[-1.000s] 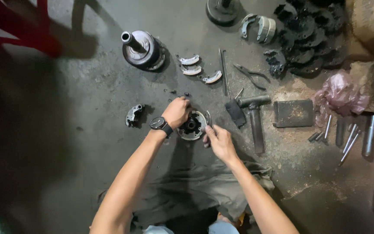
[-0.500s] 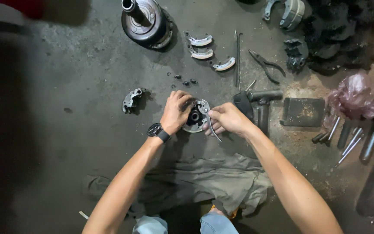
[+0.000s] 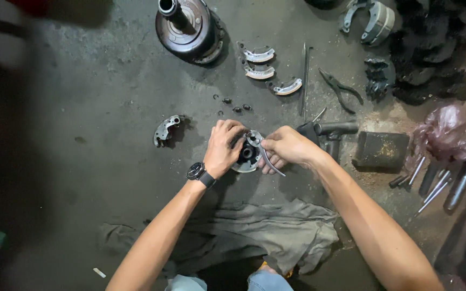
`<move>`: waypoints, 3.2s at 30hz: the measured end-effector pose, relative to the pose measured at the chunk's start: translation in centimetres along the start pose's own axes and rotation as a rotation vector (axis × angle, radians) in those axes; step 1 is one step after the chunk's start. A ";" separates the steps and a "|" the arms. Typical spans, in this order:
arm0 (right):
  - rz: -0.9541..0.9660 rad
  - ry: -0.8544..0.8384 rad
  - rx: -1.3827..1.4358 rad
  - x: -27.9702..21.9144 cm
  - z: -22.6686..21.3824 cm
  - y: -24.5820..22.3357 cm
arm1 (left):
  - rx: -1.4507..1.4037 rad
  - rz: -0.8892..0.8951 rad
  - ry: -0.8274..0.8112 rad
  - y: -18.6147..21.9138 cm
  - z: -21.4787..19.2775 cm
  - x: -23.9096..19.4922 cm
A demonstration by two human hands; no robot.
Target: Assembling mechanical components of a motorcycle clutch or brake assembly on a floor.
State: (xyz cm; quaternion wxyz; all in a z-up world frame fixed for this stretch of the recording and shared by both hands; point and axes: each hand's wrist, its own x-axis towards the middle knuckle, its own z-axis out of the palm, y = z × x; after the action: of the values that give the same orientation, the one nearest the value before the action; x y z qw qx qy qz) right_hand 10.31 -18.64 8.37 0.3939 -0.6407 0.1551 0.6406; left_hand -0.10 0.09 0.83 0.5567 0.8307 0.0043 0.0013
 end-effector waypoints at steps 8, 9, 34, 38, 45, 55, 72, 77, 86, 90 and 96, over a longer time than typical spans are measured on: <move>0.110 0.039 -0.123 1.2 0.2 -2.8 | 0.009 0.001 -0.022 0.5 -0.5 0.2; 0.113 0.054 -0.136 1.2 0.3 -2.9 | 0.010 -0.001 -0.023 0.5 -0.5 0.2; 0.033 0.195 -0.369 -0.6 2.1 -3.7 | 0.043 0.060 -0.040 0.3 -0.7 0.4; 0.027 0.213 -0.374 -0.3 2.0 -3.1 | 0.062 0.069 -0.036 0.5 -0.8 0.3; 0.033 0.237 -0.505 -0.7 2.3 -3.6 | 0.078 0.064 -0.039 0.7 -0.8 0.4; -0.121 0.133 -0.002 2.5 0.4 3.6 | 0.077 0.097 -0.041 -0.1 -0.3 0.0; -0.053 0.318 -0.245 -0.8 3.5 -1.7 | 0.055 0.082 -0.052 0.3 -0.6 0.3; -0.068 0.319 -0.279 0.5 2.9 -0.5 | 0.057 0.081 -0.059 0.2 -0.6 0.3; -0.077 0.276 -0.335 2.0 2.0 0.8 | 0.085 0.111 -0.041 -0.4 -0.3 0.0; -0.120 0.283 -0.380 2.0 1.8 1.3 | 0.084 0.131 -0.035 -0.7 0.0 0.0; -0.111 0.207 -0.143 -0.3 0.9 1.0 | 0.193 0.102 -0.032 1.3 -0.7 -1.3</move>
State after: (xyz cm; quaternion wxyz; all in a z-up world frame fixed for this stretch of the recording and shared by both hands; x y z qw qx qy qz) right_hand 8.94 -18.77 8.40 0.3640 -0.7374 0.1133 0.5576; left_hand -1.44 0.23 2.27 0.4733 0.8795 -0.0467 0.0159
